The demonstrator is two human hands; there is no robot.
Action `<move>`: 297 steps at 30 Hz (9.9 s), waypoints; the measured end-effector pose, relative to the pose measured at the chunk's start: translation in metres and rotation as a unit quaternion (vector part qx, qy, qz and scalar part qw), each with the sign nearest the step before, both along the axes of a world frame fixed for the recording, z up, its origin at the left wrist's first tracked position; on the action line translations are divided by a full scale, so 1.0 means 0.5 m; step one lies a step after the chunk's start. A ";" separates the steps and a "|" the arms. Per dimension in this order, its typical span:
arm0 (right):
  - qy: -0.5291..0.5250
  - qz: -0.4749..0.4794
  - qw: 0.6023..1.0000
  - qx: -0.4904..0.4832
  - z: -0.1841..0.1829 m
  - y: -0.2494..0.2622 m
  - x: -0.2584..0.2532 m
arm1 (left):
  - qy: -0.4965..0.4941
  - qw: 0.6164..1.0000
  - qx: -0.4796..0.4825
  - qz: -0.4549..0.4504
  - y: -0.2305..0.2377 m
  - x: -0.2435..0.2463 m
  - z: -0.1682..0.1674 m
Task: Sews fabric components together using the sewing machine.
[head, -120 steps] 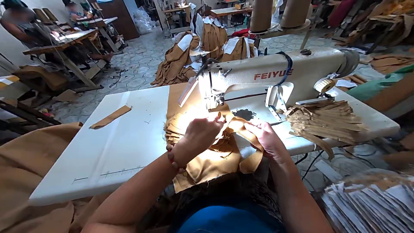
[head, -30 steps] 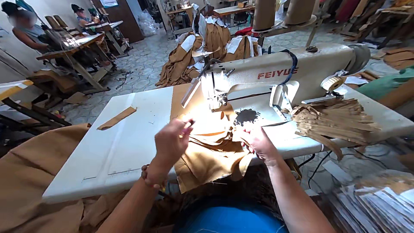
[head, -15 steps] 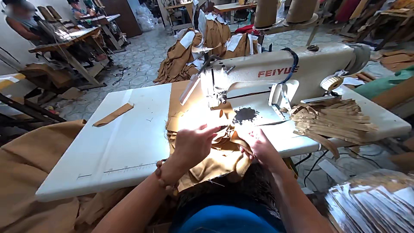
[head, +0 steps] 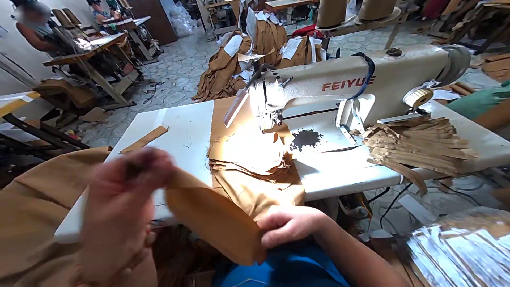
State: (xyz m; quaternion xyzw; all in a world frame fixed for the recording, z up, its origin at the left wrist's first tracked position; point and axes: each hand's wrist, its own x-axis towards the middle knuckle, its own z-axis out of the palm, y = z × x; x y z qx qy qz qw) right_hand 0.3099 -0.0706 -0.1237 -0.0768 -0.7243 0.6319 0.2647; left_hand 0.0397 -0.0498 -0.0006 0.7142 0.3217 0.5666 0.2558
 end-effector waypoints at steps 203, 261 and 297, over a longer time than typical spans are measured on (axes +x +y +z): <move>-0.065 0.030 0.996 0.061 -0.003 0.017 0.018 | -0.066 0.980 0.127 0.139 -0.029 -0.045 0.053; -0.009 -0.400 0.916 -0.030 0.056 0.033 0.164 | 0.019 0.995 -0.063 0.077 0.131 -0.059 -0.021; 0.124 -0.275 0.953 -0.031 0.036 0.020 0.058 | 0.202 0.957 -0.070 -0.194 0.034 0.180 -0.071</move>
